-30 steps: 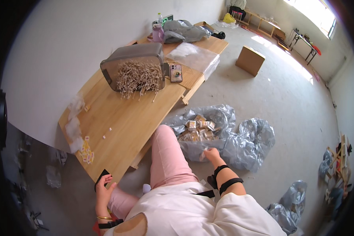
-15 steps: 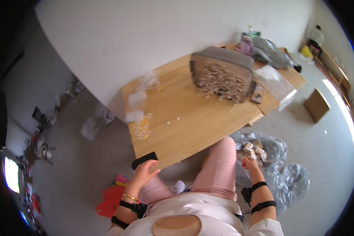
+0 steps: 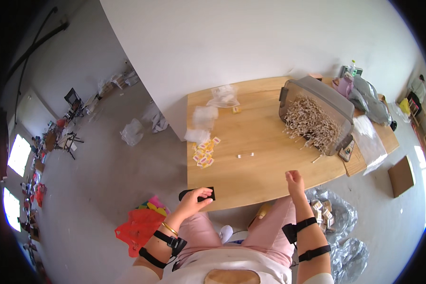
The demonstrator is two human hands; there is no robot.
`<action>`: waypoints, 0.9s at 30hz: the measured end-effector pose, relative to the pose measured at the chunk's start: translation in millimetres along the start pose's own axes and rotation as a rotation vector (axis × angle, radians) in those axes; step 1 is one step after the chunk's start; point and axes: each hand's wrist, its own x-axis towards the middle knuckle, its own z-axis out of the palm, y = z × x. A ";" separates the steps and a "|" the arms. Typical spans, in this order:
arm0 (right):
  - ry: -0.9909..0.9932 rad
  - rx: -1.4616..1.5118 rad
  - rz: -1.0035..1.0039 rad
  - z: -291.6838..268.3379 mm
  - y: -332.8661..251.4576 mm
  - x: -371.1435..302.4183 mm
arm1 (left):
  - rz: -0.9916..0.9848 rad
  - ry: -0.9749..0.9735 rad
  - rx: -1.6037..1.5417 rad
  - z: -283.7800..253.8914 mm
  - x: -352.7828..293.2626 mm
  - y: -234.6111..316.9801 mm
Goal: Organizing cotton swabs and packing them into small plastic bags.
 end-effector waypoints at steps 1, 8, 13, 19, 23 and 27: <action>-0.006 -0.045 -0.059 14.2 0.4 8.1 | -0.010 0.023 -0.027 -3.8 9.4 -3.2; 0.048 -0.404 -0.224 84.3 -23.0 23.3 | 0.043 0.271 0.164 -37.2 90.6 -28.7; 0.182 -0.842 -0.358 101.0 -16.2 18.9 | -0.025 0.249 0.232 -54.1 163.0 -51.4; 0.178 -0.929 -0.321 110.5 -20.0 12.1 | -0.015 0.217 0.502 -34.3 243.3 -72.1; 0.164 -0.926 -0.307 110.6 -24.8 12.8 | -0.050 0.191 0.824 -16.9 284.7 -83.5; 0.157 -0.930 -0.314 111.9 -27.4 12.9 | -0.155 0.208 0.865 -8.7 313.3 -86.8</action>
